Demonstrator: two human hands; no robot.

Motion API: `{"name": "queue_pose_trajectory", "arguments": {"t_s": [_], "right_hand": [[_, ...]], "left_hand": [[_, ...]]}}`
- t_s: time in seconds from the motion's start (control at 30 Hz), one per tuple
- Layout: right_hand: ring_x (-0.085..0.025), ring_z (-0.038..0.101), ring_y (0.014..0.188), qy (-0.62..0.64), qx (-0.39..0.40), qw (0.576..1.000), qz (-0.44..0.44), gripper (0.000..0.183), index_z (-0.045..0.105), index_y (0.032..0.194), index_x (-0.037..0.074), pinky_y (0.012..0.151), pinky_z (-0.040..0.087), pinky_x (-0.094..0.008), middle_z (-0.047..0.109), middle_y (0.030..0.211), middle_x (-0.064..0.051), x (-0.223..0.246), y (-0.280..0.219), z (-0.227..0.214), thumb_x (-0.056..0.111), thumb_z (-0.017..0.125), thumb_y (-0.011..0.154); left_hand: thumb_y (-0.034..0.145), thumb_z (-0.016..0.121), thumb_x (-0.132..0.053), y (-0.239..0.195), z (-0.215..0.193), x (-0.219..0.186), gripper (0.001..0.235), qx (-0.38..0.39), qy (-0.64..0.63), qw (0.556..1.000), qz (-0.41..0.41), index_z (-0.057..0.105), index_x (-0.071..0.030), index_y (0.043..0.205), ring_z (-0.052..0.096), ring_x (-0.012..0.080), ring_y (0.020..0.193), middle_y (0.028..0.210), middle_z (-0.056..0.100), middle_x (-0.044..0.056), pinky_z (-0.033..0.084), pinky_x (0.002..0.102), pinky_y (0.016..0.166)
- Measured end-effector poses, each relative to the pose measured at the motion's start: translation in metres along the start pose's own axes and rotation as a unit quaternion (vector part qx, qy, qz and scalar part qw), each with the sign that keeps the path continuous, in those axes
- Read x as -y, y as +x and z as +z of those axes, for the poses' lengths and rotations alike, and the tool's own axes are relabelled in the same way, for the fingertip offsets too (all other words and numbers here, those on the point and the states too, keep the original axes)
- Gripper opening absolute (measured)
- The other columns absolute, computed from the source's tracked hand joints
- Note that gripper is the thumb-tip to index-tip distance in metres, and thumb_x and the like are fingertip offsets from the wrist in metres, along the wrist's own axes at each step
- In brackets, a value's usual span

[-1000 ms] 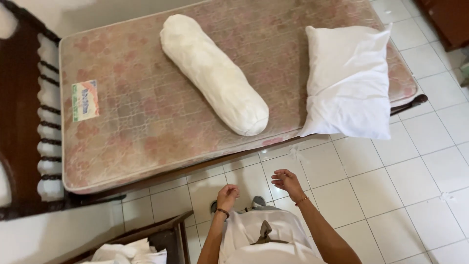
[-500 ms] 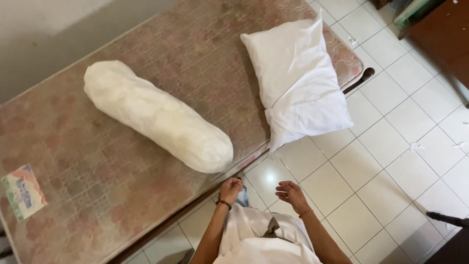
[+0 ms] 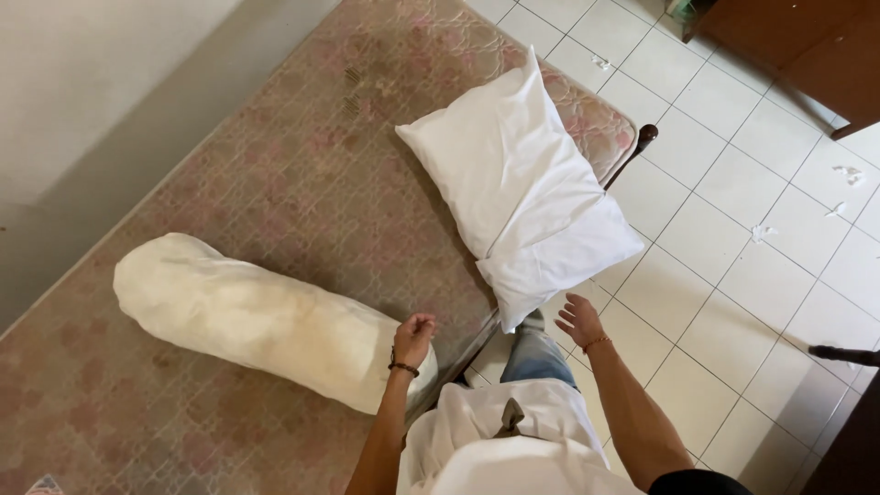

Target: The person removes a pillowcase from a pillow and a cover from a cylindrical bolster pillow on a bed, gathering the used linens. They fold the covers, stack them on a chair, open a wooden wardrobe, and place the folded linens on a shelf.

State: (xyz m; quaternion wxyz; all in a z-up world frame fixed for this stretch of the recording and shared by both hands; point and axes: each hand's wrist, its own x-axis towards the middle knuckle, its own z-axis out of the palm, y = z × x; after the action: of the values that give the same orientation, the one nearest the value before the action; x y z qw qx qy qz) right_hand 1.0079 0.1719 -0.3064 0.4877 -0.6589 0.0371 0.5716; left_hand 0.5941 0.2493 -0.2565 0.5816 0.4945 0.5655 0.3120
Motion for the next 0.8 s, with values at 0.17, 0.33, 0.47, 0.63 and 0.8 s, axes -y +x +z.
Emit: {"name": "queue_pose_trajectory", "arguments": {"t_s": [0.17, 0.33, 0.47, 0.63, 0.8], "right_hand": [[-0.037, 0.041, 0.137, 0.039, -0.075, 0.995, 0.054, 0.070, 0.036, 0.156, 0.014, 0.108, 0.043, -0.051, 0.027, 0.159, -0.017, 0.073, 0.023, 0.049, 0.037, 0.064, 0.095], [-0.031, 0.051, 0.130, 0.125, -0.004, 0.992, -0.017, 0.068, 0.047, 0.152, 0.008, 0.107, 0.044, -0.044, 0.053, 0.148, -0.012, 0.078, 0.147, 0.036, 0.038, 0.067, 0.094], [-0.026, 0.063, 0.117, 0.091, -0.018, 0.995, -0.048, 0.058, 0.055, 0.145, 0.005, 0.098, 0.052, -0.041, 0.064, 0.134, -0.008, 0.126, 0.176, 0.058, 0.037, 0.063, 0.098], [-0.016, 0.058, 0.083, 0.082, 0.018, 0.980, -0.181, 0.026, 0.052, 0.116, 0.011, 0.065, 0.051, -0.036, 0.058, 0.095, -0.001, 0.257, 0.117, 0.131, 0.029, 0.059, 0.099], [-0.005, 0.034, 0.060, -0.009, 0.241, 0.918, -0.316, 0.017, 0.056, 0.109, 0.005, 0.046, 0.027, -0.025, 0.048, 0.078, 0.007, 0.391, 0.007, 0.215, 0.020, 0.064, 0.106]], "left_hand": [[0.096, 0.064, -0.012, 0.012, 0.001, 0.017, 0.020, -0.047, -0.117, 0.991, -0.036, 0.069, 0.002, 0.109, 0.072, 0.0154, 0.085, 0.094, 0.075, 0.009, 0.059, 0.029, 0.080], [0.097, 0.064, -0.010, 0.013, 0.047, 0.029, 0.019, -0.136, -0.231, 0.963, -0.032, 0.067, 0.004, 0.110, 0.071, 0.0190, 0.084, 0.097, 0.074, 0.011, 0.059, 0.033, 0.081], [0.100, 0.061, -0.009, 0.028, 0.100, -0.002, 0.017, -0.241, -0.236, 0.937, -0.087, 0.069, 0.004, 0.106, 0.070, 0.0185, 0.086, 0.096, 0.074, 0.010, 0.059, 0.033, 0.081], [0.096, 0.060, -0.003, 0.047, 0.152, -0.019, 0.014, -0.281, -0.270, 0.919, -0.053, 0.070, 0.002, 0.104, 0.070, 0.0171, 0.091, 0.098, 0.074, 0.009, 0.060, 0.032, 0.084], [0.100, 0.060, -0.007, 0.059, 0.140, -0.105, 0.015, -0.235, -0.197, 0.951, 0.031, 0.071, 0.000, 0.108, 0.068, 0.0162, 0.093, 0.100, 0.073, 0.007, 0.056, 0.032, 0.085]]}}
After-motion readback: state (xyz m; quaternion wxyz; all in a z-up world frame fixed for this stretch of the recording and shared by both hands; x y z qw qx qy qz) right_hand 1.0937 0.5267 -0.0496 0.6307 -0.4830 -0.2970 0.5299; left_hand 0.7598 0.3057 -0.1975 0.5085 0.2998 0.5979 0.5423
